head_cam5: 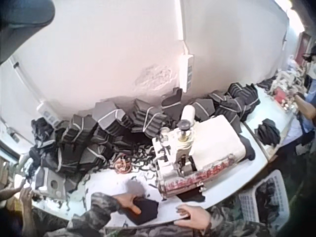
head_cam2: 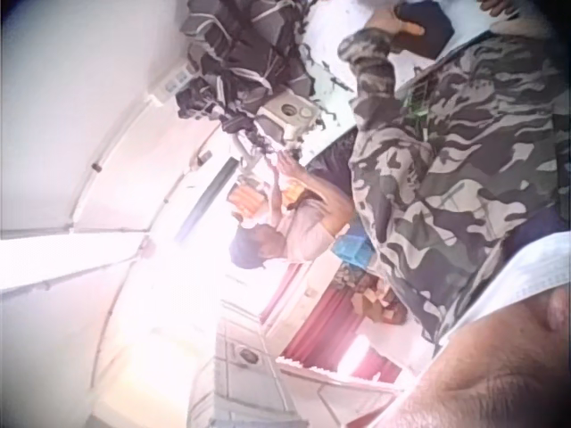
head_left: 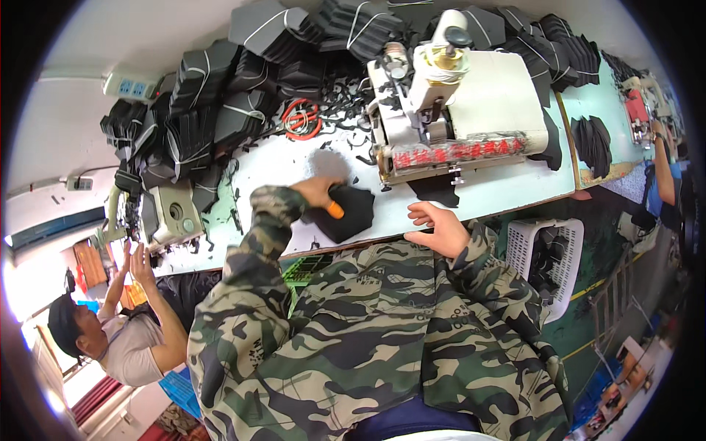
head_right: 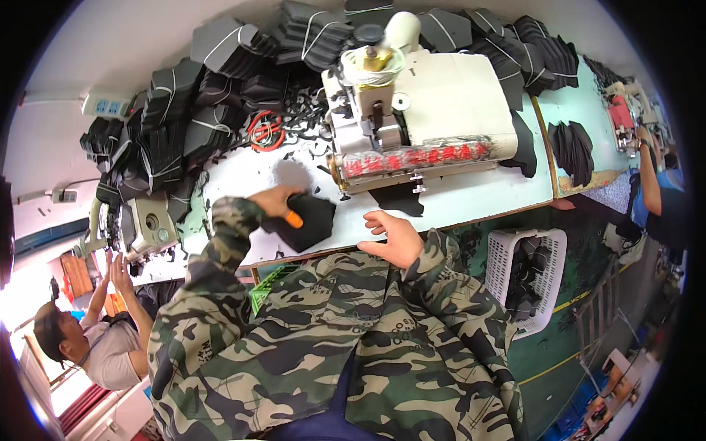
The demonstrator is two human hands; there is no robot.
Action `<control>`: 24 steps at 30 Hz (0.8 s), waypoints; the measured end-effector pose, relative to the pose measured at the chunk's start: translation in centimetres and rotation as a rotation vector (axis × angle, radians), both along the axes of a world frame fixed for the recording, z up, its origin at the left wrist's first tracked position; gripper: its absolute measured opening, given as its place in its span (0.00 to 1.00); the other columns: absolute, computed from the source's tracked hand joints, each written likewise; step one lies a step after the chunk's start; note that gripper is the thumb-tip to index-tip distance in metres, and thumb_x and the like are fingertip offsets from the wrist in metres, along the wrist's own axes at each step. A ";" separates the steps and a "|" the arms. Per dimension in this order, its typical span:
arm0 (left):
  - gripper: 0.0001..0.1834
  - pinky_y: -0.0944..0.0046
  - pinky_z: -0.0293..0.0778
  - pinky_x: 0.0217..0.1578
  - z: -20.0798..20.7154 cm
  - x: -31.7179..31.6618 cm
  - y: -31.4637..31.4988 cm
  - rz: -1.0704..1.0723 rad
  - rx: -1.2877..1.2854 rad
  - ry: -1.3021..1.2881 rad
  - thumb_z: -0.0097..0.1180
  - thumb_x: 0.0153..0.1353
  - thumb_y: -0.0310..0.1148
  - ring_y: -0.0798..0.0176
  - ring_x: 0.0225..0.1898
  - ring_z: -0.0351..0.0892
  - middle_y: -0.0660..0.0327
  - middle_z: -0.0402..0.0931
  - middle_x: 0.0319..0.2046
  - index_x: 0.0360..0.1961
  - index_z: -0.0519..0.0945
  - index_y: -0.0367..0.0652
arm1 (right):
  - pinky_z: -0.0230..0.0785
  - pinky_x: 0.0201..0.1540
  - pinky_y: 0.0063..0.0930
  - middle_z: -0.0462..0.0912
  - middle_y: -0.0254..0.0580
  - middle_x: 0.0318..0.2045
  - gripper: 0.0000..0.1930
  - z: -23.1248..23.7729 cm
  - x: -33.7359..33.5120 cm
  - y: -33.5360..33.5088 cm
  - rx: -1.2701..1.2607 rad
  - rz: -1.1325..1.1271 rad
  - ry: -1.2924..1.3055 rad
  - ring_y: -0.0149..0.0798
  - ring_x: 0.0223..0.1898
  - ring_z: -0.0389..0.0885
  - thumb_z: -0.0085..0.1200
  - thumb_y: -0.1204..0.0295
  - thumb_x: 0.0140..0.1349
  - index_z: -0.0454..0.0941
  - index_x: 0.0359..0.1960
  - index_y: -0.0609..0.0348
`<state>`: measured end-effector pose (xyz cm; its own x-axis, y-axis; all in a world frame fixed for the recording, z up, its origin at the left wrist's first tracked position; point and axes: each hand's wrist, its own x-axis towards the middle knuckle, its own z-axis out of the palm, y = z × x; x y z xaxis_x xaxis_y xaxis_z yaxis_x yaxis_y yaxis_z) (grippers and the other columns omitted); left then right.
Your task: Skiving the edges of leather shoe components using a skiving machine to thin the material for subsequent assembly.
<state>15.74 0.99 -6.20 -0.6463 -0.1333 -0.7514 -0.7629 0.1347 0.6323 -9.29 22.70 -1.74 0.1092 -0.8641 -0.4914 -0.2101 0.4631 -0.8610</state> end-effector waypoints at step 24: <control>0.13 0.64 0.76 0.18 -7.3 -10.2 -3.9 1.004 -0.113 0.265 0.35 0.66 0.28 0.57 0.20 0.81 0.48 0.79 0.25 0.38 0.72 0.30 | 0.72 0.27 0.34 0.81 0.53 0.35 0.19 -10.3 -7.7 -1.3 0.558 -0.411 -0.096 0.43 0.30 0.82 0.60 0.66 0.54 0.75 0.46 0.59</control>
<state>5.50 -2.87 -13.46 -0.3419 -0.7607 -0.5518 -0.3955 -0.4161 0.8188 -17.01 21.38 -12.07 -0.1070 -0.4656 -0.8785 0.1425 0.8673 -0.4770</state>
